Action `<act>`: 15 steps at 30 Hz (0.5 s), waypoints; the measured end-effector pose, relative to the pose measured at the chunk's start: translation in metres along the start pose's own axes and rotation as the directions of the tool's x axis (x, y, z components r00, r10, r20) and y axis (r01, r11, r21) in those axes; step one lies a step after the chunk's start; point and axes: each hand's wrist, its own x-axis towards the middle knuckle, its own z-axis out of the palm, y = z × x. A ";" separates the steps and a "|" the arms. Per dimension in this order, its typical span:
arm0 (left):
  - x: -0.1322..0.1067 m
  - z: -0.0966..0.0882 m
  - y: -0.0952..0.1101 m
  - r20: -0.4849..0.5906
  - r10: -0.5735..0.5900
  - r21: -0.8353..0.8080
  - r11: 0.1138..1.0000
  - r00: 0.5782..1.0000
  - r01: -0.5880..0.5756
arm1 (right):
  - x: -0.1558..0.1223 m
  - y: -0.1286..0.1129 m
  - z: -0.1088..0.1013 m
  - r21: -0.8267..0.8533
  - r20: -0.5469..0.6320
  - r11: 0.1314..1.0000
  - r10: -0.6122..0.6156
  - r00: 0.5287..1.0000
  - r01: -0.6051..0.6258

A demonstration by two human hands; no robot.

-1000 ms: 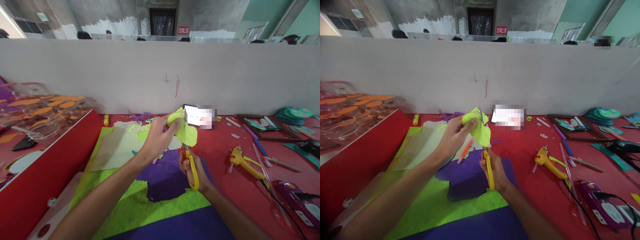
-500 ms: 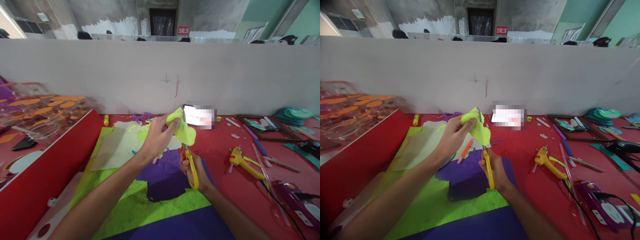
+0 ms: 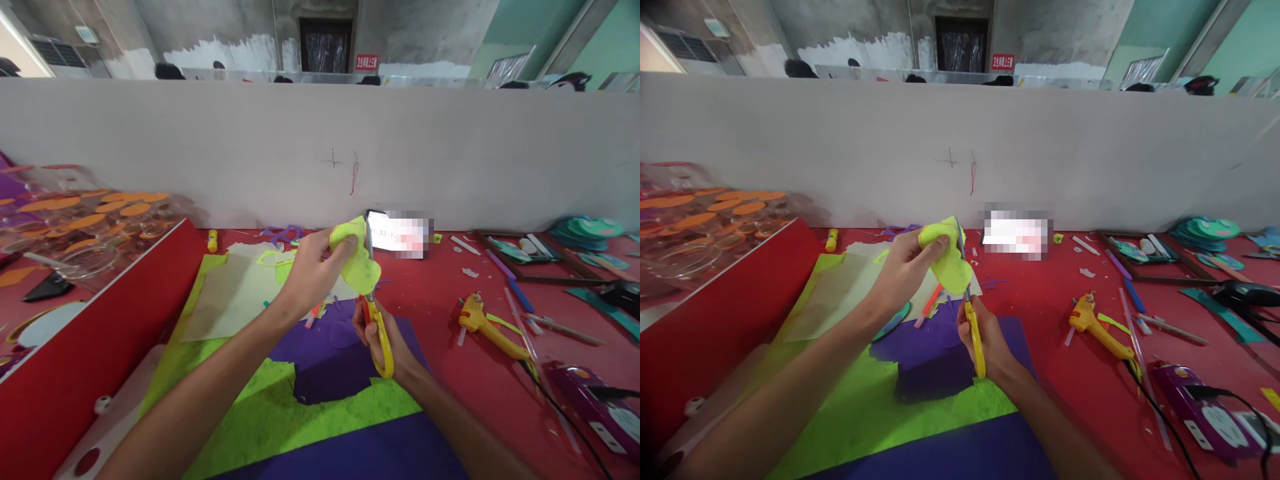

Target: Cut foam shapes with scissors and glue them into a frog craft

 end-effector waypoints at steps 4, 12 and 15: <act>0.000 -0.001 0.002 0.064 -0.006 0.037 0.999 0.998 0.004 | 0.000 0.002 0.004 0.083 -0.023 0.996 0.027 0.999 -0.025; 0.000 0.000 0.004 0.119 0.014 0.115 0.993 0.993 -0.027 | 0.003 -0.009 0.002 0.086 -0.045 0.995 0.053 0.998 -0.049; 0.000 -0.001 0.004 0.123 0.010 0.105 0.994 0.992 -0.023 | 0.003 -0.013 0.003 0.097 -0.055 0.993 0.079 0.995 -0.073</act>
